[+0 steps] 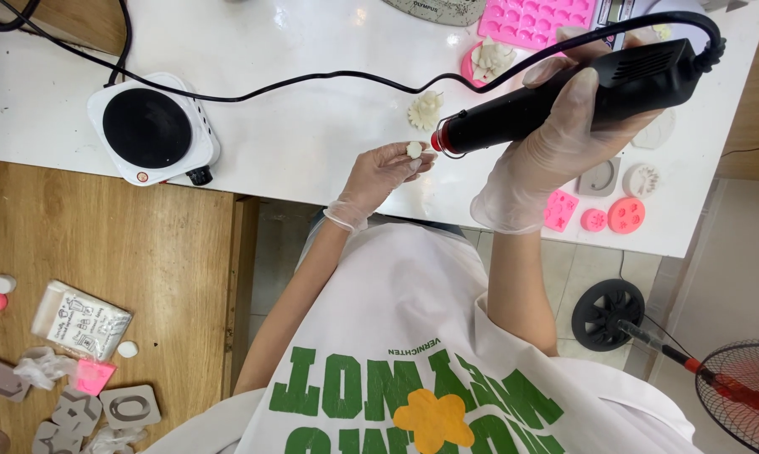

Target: The person shapes white wax into flower forms on a worktable, pressing petal pieces together by hand and using a heat gun to soften the wax. They then place the finished wax flower into a small round container and reach for more wax pieces from a bowl.

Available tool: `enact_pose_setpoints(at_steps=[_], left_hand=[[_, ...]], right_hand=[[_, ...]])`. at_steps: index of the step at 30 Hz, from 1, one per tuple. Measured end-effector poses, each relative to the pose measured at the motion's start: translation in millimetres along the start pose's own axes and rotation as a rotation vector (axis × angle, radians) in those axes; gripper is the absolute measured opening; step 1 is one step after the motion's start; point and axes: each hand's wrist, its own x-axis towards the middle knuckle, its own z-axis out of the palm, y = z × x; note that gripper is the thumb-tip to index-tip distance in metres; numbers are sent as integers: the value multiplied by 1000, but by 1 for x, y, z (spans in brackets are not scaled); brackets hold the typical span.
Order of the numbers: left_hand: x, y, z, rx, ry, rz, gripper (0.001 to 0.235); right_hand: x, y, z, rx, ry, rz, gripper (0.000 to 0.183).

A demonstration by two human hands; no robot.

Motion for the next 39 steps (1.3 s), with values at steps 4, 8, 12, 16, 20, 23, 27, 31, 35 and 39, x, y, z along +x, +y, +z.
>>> enact_pose_setpoints(at_steps=[4,8,12,16,20,23,27,31,35,39], left_hand=[[1,-1,-1,-20,-5,12,34],[-1,2,1,6,18,-12,34],[-2,4,3,17,10,-9,36],[-1,1,0,41,4,7,34],[3,-5,-4,23,-19,31,34],[4,-8,-3,-5,-41,46,34],[-4,0,-3,24,-23,34,33],[-21,5,-20,-62,-17,51,34],[-66,29,-40,-48,12,130,41],[-109,53,-53,-242,37,185,56]], right_hand=[[3,-6,1,42,-66,-11,38],[5,-8,2,-7,-13,24,43],[9,0,-7,19,-86,-49,38],[8,0,-10,59,-65,-14,44],[8,-4,-2,66,-63,-18,45],[6,-4,1,71,-78,-19,43],[7,7,-2,64,-122,-37,43],[10,12,22,58,-192,0,55],[14,37,72,-454,-708,-205,86],[-9,86,127,-816,-1304,-209,68]])
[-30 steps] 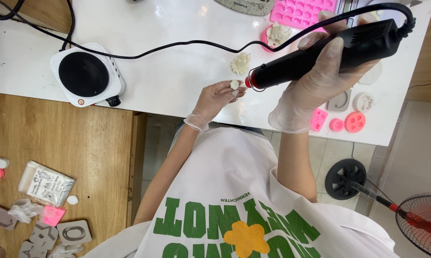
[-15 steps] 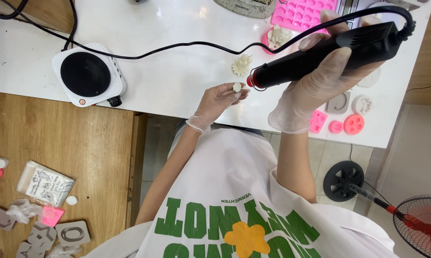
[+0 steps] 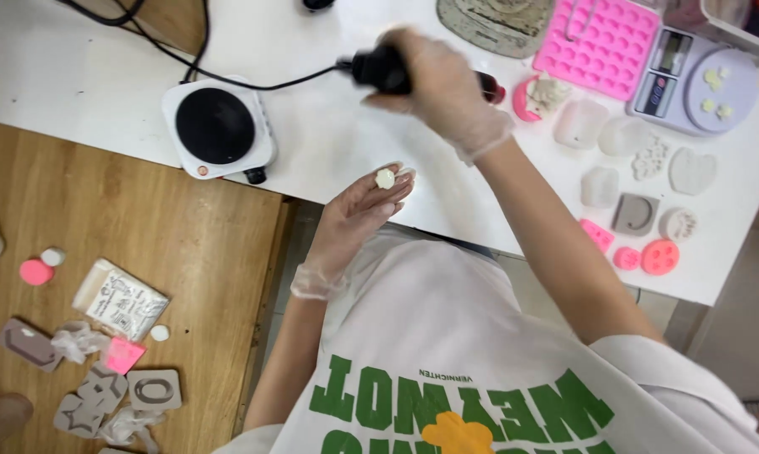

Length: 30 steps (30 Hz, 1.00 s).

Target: The person shapes white wax into flower forms on a worktable, pressing petal pieces together by hand and using a heat gun to soften the wax. They then place the finished wax flower into a small round container and reach for more wax pieces from a bowl.

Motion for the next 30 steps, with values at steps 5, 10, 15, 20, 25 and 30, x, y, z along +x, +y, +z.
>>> enact_pose_setpoints(at_steps=[5,10,15,20,25,30], left_hand=[[-27,34,2,-80,-3,116,55],[-18,31,-6,-132,-48,226,51],[-7,24,-8,-235,-82,282,61],[6,16,-11,-322,22,200,60],[13,11,-10,-434,133,85,51],[16,6,-12,-547,211,-7,45]], right_hand=[[6,29,121,-498,-319,-341,60],[0,37,181,-699,-507,-504,38],[1,37,187,-655,-156,-621,25],[5,40,189,-537,-256,-590,24],[5,37,182,-559,-115,-607,19],[0,24,149,-457,-298,-470,56]])
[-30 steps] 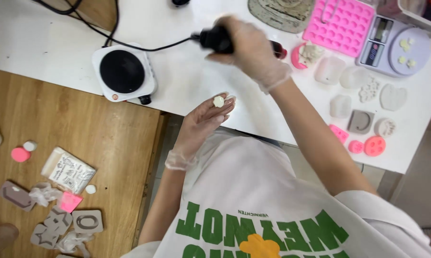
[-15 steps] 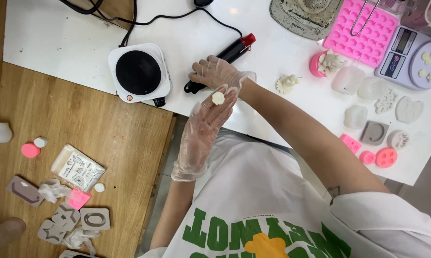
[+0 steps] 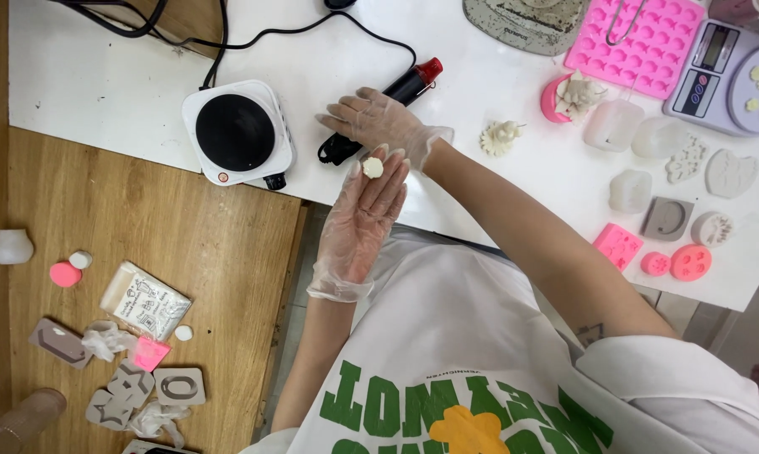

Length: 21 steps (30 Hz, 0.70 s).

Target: The person shapes white wax into flower forms on a worktable, pressing petal pieces together by hand and using a heat gun to soften the wax. They then place the finished wax flower into a small round container and reach for more wax pieces from a bowl.

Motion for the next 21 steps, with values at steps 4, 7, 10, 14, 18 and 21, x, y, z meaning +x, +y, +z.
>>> enact_pose_setpoints(at_steps=[4,7,10,14,18,21], left_hand=[[3,-5,1,14,-16,-18,45],[9,-14,0,21,-3,-63,45],[15,-26,6,66,-63,-79,44],[25,-52,16,129,-138,-130,43],[24,-71,41,203,-186,-168,43],[19,-79,57,265,-228,-153,38]], right_hand=[[-42,5,-37,74,134,33,41],[-92,-6,-56,294,441,114,46],[-136,-28,-83,447,514,494,53],[-157,-52,-126,656,766,738,55],[-162,-59,-157,660,894,797,53],[-172,-58,-169,623,910,839,49]])
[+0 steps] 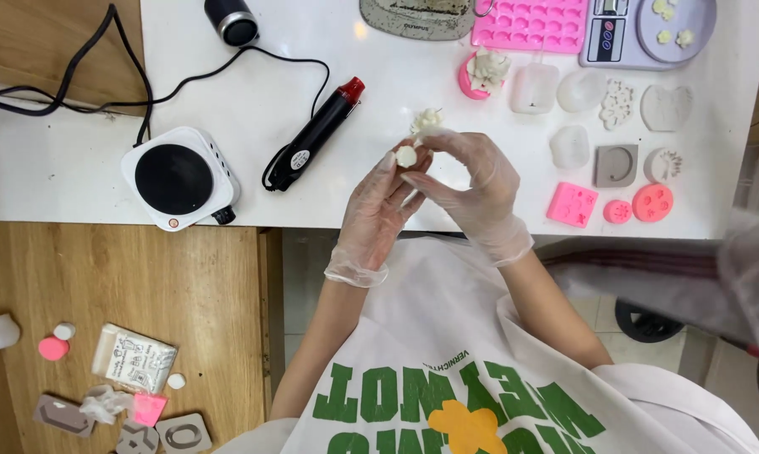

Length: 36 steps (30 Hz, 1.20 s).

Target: The person shapes white wax into flower forms on a worktable, pressing petal pieces together by hand and using a heat gun to soften the wax. They then place the finished wax flower into a small round container and reach for more wax pieces from a bowl.

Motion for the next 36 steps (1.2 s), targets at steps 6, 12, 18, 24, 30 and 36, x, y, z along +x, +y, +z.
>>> enact_pose_setpoints(at_steps=[6,12,18,24,30,36], left_hand=[[0,-6,16,88,-49,1,33],[4,-21,11,230,17,-12,33],[5,-31,18,343,99,-63,34],[13,-36,24,385,124,-177,37],[26,-38,-3,517,253,-236,49],[37,-32,-26,540,385,-279,45]], right_hand=[[9,-8,-31,26,-21,-22,47],[0,-6,-36,68,50,-35,48],[-16,8,-39,76,100,-12,53],[-27,13,-37,64,221,64,58],[-47,83,-35,-50,199,133,51],[-46,141,-17,-253,-84,297,63]])
